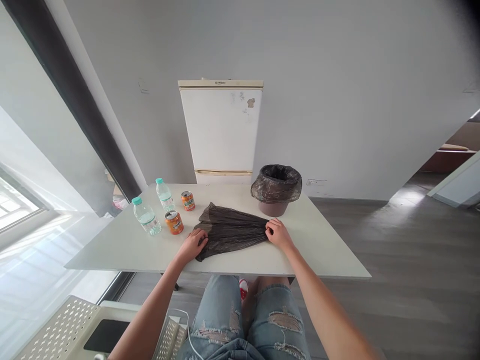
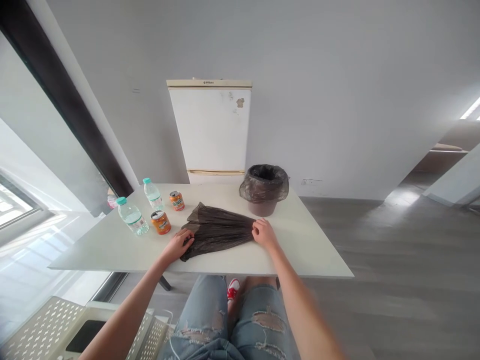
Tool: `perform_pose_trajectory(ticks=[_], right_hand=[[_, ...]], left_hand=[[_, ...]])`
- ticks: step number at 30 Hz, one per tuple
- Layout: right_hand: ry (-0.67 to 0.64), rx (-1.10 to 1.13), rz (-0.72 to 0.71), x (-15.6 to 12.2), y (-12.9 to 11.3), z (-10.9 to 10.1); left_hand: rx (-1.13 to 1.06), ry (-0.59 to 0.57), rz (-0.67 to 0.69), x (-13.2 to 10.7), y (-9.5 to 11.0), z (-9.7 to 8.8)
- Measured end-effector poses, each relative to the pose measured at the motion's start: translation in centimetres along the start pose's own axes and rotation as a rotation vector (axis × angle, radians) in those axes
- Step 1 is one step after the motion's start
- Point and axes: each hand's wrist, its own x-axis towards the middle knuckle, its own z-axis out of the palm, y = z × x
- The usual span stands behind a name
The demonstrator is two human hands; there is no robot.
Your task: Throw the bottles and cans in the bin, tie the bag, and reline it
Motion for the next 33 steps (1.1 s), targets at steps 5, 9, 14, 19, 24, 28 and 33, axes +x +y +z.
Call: perform_pose_trajectory(ticks=[5,9,14,19,24,28,33], right_hand=[[0.008,0.012,-0.007,0.1,0.0,-0.1],[0.014,0.014,-0.011,0.1,-0.1,-0.1],[0.009,0.015,-0.004,0.0,0.0,-0.1],[0.0,0.0,0.014,-0.1,0.0,0.0],[0.005,-0.017,0.017,-0.1,0.0,-0.1],[0.03,-0.015,0.007,-0.1,-0.3,-0.3],[0.113,-0.015,0.031,-0.3,-1.5,-1.7]], left_hand=[[-0.012,0.009,0.005,-0.1,0.1,-0.1],[-0.004,0.019,0.005,-0.1,0.2,-0.2],[-0.028,0.028,0.018,-0.1,0.1,-0.2],[-0.028,0.028,0.019,0.0,0.1,-0.3],[-0.017,0.02,0.019,0.1,0.4,-0.5],[-0.037,0.034,0.019,0.1,0.8,-0.9],[-0.02,0.125,0.049,-0.7,1.8,-1.7]])
